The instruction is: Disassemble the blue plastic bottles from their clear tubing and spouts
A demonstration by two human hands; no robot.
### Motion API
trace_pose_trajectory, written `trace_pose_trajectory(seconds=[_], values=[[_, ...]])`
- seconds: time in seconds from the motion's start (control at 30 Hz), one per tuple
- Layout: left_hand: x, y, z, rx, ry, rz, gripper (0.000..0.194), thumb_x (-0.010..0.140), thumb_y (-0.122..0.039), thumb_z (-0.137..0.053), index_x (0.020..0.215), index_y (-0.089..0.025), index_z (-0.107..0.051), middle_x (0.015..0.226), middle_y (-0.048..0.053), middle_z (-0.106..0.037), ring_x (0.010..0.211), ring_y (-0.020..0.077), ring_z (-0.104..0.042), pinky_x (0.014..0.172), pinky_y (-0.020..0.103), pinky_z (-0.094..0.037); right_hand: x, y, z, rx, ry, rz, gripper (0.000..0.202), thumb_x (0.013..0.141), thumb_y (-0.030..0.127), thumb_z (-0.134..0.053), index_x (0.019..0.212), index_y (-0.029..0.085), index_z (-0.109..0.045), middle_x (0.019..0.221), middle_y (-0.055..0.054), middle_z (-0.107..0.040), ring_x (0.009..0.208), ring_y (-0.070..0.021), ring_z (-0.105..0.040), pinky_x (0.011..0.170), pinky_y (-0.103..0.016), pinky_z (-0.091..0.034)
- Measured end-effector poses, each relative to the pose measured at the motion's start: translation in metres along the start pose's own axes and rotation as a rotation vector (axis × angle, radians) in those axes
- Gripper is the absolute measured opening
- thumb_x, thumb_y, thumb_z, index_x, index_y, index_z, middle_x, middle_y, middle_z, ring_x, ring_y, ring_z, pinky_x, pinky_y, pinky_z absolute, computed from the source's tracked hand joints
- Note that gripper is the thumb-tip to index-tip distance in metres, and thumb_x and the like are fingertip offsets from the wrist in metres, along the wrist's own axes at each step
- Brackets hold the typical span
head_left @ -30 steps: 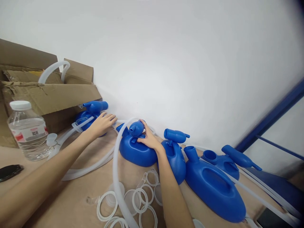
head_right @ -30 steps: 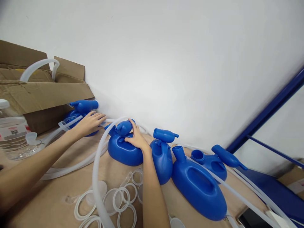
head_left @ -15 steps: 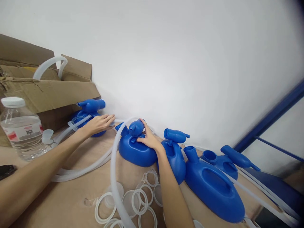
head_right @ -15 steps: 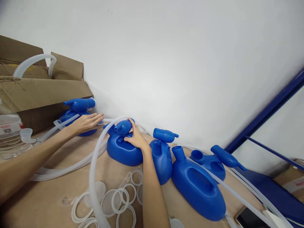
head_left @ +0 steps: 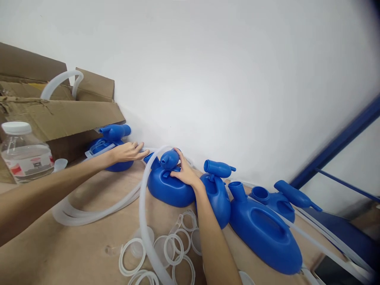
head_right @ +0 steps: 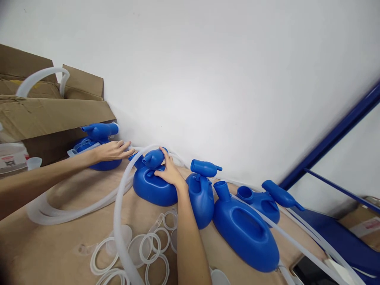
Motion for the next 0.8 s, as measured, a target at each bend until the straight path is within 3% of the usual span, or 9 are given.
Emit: trace_pose_trajectory(seconds=[0.07,0.17,0.3,0.37,0.5,0.57,0.67,0.8], values=[[0.002,-0.005,-0.003,0.156,0.056,-0.057,0.058,0.103,-0.013,-0.016,0.125,-0.022,-0.068,0.123,0.023,-0.061,0.078,0.0241,-0.057,0.065,0.039,-0.039,-0.001,0.001,0.000,-0.006,-0.003,-0.003,0.111,0.070,0.019,-0.072,0.166,0.032,-0.019,0.154,-0.012,-0.031,0.102,-0.0166,-0.057,0.102,-0.036,-0.047],[0.005,-0.009,-0.001,0.248,0.063,-0.062,0.050,0.104,-0.014,-0.022,0.115,-0.020,-0.070,0.114,0.020,-0.064,0.073,0.0230,-0.057,0.061,0.037,-0.038,-0.001,0.001,0.000,-0.024,-0.005,-0.005,0.110,0.071,0.019,-0.072,0.166,0.033,-0.019,0.153,-0.011,-0.033,0.102,-0.0167,-0.057,0.103,-0.036,-0.047],[0.006,-0.018,0.011,0.330,-0.073,-0.070,0.042,0.101,-0.008,-0.033,0.116,-0.020,-0.070,0.106,0.018,-0.065,0.072,0.0224,-0.057,0.065,0.036,-0.042,-0.001,0.002,0.000,-0.030,-0.016,0.019,0.110,0.071,0.020,-0.073,0.166,0.034,-0.020,0.150,-0.011,-0.035,0.104,-0.0176,-0.057,0.103,-0.037,-0.047],[0.004,-0.025,0.018,0.371,-0.146,-0.126,0.041,0.099,-0.006,-0.037,0.119,-0.021,-0.069,0.107,0.018,-0.065,0.082,0.0255,-0.060,0.074,0.039,-0.046,-0.001,0.002,0.001,-0.021,-0.020,0.019,0.111,0.070,0.019,-0.074,0.166,0.033,-0.020,0.148,-0.011,-0.036,0.106,-0.0182,-0.056,0.104,-0.036,-0.046],[-0.004,-0.028,0.026,0.339,-0.198,-0.190,0.049,0.096,-0.003,-0.041,0.132,-0.023,-0.067,0.109,0.022,-0.065,0.117,0.0330,-0.057,0.092,0.047,-0.046,-0.003,0.002,0.000,-0.007,-0.011,-0.008,0.110,0.070,0.018,-0.073,0.166,0.032,-0.020,0.146,-0.012,-0.036,0.103,-0.0174,-0.056,0.103,-0.036,-0.047],[-0.006,-0.025,0.024,0.304,-0.168,-0.152,0.049,0.097,-0.004,-0.040,0.133,-0.022,-0.068,0.117,0.024,-0.064,0.117,0.0335,-0.057,0.091,0.047,-0.047,-0.003,0.003,0.000,-0.016,-0.015,-0.001,0.110,0.070,0.018,-0.073,0.166,0.032,-0.020,0.146,-0.012,-0.036,0.104,-0.0176,-0.056,0.104,-0.037,-0.047],[-0.007,-0.025,0.019,0.269,-0.159,-0.133,0.040,0.097,-0.005,-0.041,0.118,-0.013,-0.074,0.132,0.027,-0.059,0.118,0.0336,-0.059,0.096,0.047,-0.048,-0.002,0.001,0.000,-0.021,-0.020,-0.002,0.110,0.071,0.017,-0.073,0.166,0.033,-0.020,0.144,-0.012,-0.038,0.102,-0.0171,-0.056,0.104,-0.037,-0.047],[-0.003,-0.024,0.013,0.268,-0.151,-0.149,0.038,0.096,-0.004,-0.040,0.108,-0.010,-0.075,0.125,0.029,-0.062,0.108,0.0328,-0.063,0.092,0.046,-0.050,0.000,-0.003,-0.001,-0.016,-0.020,0.003,0.111,0.071,0.018,-0.074,0.166,0.035,-0.020,0.147,-0.011,-0.036,0.103,-0.0178,-0.057,0.104,-0.038,-0.047]])
Point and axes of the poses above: each hand's wrist, its own x-axis towards the middle knuckle, its own z-axis out of the back of the hand, y = z × x, the point moved 8 cm from there along x, towards the middle knuckle
